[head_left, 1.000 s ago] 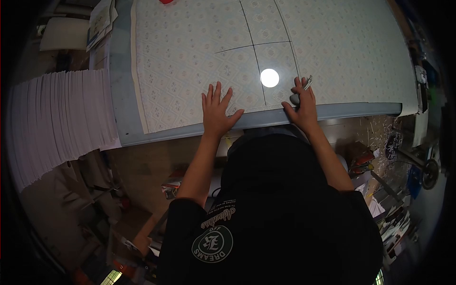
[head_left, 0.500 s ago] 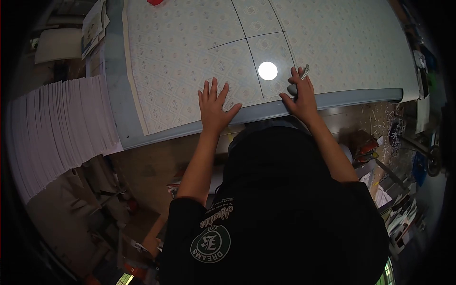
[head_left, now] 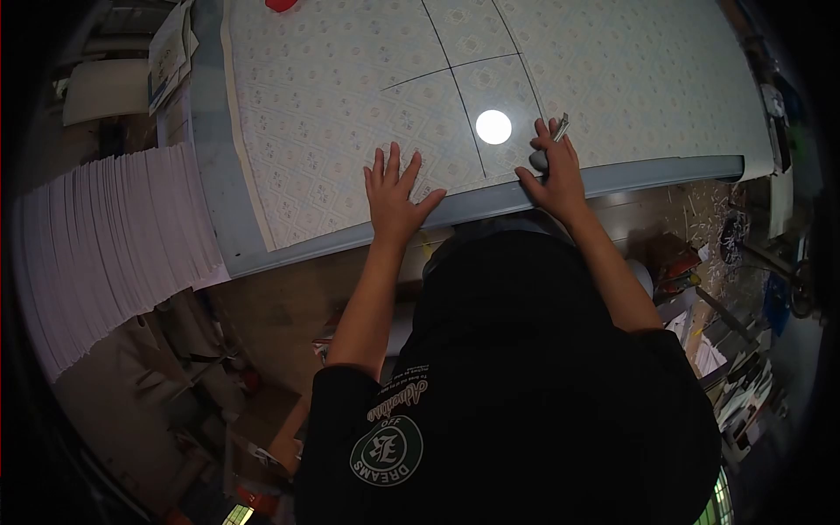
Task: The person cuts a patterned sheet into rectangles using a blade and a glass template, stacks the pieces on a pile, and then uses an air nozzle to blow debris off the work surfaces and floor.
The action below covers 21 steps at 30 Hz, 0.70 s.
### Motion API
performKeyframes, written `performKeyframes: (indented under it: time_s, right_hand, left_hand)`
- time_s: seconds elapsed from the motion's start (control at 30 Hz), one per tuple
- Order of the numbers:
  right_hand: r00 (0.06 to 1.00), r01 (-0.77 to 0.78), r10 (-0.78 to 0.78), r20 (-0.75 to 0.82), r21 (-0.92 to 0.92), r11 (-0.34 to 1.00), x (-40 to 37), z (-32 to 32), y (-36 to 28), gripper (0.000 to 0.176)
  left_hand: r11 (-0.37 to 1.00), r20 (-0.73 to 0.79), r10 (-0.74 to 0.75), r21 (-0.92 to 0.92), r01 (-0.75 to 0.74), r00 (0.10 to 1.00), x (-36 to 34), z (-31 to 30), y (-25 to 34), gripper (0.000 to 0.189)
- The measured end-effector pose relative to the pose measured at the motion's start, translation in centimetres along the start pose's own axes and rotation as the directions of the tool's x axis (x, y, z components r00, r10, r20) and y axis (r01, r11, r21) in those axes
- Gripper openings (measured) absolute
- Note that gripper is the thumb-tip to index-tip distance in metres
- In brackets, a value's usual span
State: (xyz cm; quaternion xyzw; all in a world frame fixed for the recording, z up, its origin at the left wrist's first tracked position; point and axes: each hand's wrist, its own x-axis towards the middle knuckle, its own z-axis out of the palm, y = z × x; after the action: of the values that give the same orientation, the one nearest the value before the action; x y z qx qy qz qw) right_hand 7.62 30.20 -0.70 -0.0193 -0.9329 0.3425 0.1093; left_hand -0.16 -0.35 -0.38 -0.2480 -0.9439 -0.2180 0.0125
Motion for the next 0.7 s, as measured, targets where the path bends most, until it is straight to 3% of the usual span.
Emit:
performKeyframes:
  time_s: [0.7]
  right_hand:
    - [1.0, -0.022, 0.022, 0.02, -0.009, 1.0, 0.22, -0.18, -0.22, 0.053]
  left_hand:
    - [1.0, 0.029, -0.024, -0.008, 0.024, 0.999, 0.05, -0.26, 0.34, 0.078]
